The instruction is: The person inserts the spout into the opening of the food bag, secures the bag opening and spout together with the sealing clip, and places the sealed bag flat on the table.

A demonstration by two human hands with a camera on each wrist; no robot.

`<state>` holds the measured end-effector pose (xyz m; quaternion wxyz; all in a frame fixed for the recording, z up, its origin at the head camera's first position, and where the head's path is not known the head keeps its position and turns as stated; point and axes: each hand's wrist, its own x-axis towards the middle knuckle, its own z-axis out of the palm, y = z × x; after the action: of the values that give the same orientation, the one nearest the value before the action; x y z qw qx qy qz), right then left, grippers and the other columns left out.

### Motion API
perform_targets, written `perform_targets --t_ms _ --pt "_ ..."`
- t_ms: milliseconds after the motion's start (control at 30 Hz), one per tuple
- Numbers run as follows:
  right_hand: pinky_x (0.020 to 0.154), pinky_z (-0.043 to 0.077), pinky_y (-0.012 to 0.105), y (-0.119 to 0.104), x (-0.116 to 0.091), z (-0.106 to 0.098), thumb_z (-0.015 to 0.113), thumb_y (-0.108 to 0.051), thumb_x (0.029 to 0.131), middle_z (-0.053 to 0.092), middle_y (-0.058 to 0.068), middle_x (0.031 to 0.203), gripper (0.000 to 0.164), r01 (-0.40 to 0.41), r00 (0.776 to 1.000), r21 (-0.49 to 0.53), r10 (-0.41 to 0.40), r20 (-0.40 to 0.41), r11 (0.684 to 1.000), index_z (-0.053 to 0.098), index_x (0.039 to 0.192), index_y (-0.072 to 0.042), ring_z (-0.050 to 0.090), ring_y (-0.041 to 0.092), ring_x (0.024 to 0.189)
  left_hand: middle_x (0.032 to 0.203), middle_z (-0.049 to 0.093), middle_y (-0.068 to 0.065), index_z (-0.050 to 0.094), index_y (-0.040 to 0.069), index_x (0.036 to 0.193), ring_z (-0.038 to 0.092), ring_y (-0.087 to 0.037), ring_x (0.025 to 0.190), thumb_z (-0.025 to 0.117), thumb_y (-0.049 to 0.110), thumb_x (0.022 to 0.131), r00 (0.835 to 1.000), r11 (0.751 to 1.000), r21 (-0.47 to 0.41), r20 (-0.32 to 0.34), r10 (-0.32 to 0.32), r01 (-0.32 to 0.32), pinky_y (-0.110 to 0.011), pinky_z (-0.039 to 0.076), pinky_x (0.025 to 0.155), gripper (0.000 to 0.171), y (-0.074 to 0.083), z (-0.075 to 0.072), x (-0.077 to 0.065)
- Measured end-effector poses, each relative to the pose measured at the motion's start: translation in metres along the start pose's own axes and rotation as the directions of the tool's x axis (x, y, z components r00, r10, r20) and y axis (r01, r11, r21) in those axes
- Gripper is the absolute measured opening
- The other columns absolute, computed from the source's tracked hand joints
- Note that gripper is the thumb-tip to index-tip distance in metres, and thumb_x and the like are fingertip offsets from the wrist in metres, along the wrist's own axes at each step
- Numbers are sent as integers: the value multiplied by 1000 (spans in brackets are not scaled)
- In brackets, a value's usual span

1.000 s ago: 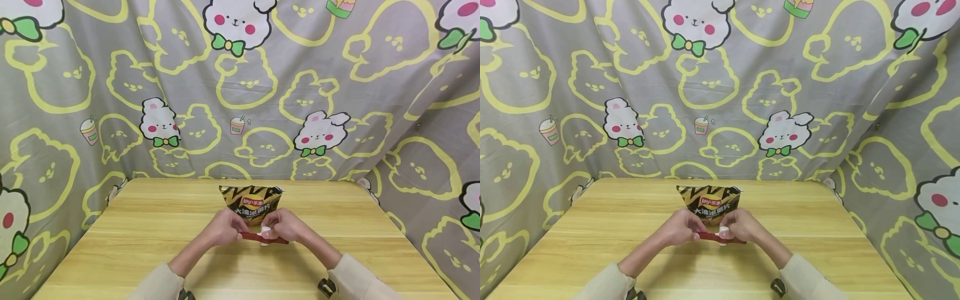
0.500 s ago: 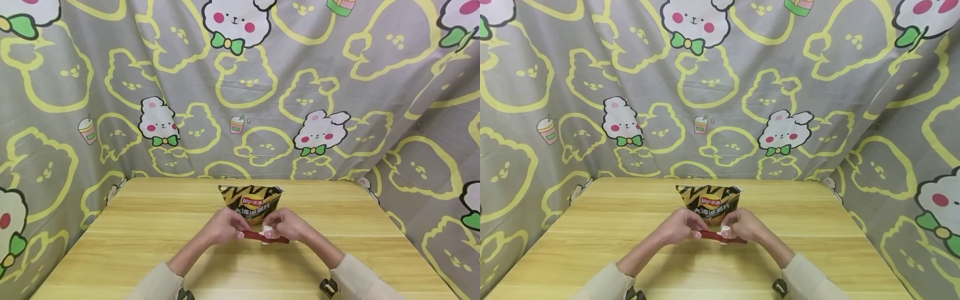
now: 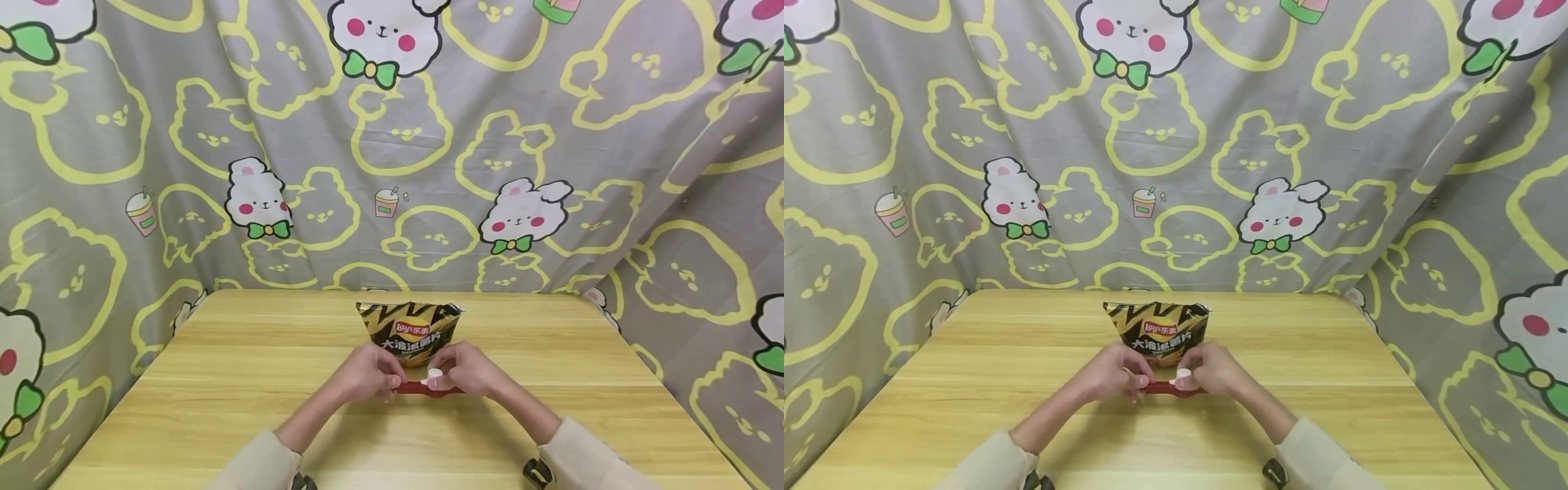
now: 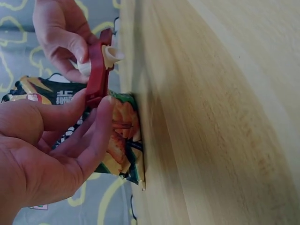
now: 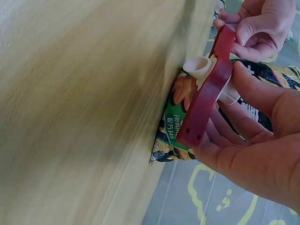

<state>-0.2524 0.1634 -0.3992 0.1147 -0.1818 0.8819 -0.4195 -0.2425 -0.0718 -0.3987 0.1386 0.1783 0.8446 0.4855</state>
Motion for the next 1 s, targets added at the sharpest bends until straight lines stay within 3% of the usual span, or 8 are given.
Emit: perform_targets --t_ms 567,800,1000 --pt "69 50 30 -1 1 4 85 -10 77 72 2 79 18 21 999 -14 -22 -38 1000 76 91 -4 60 13 75 71 73 -10 74 5 78 70 -25 64 77 2 85 997 997 70 -68 -32 37 -45 61 66 8 -2 3 0" --pt "67 50 28 -2 3 6 85 -9 77 72 0 78 17 14 999 -11 -15 -50 1000 76 92 -5 62 13 73 71 72 -7 74 7 77 66 -20 63 78 5 85 996 994 105 -85 -33 42 -29 51 57 9 -5 2 2" --pt "66 51 27 -2 4 8 86 -8 77 73 1 78 17 27 998 7 -26 -56 1000 76 90 -5 62 11 72 69 71 -9 73 5 74 67 -20 61 77 5 87 993 995 98 -116 -25 37 -26 49 53 13 -6 4 3"
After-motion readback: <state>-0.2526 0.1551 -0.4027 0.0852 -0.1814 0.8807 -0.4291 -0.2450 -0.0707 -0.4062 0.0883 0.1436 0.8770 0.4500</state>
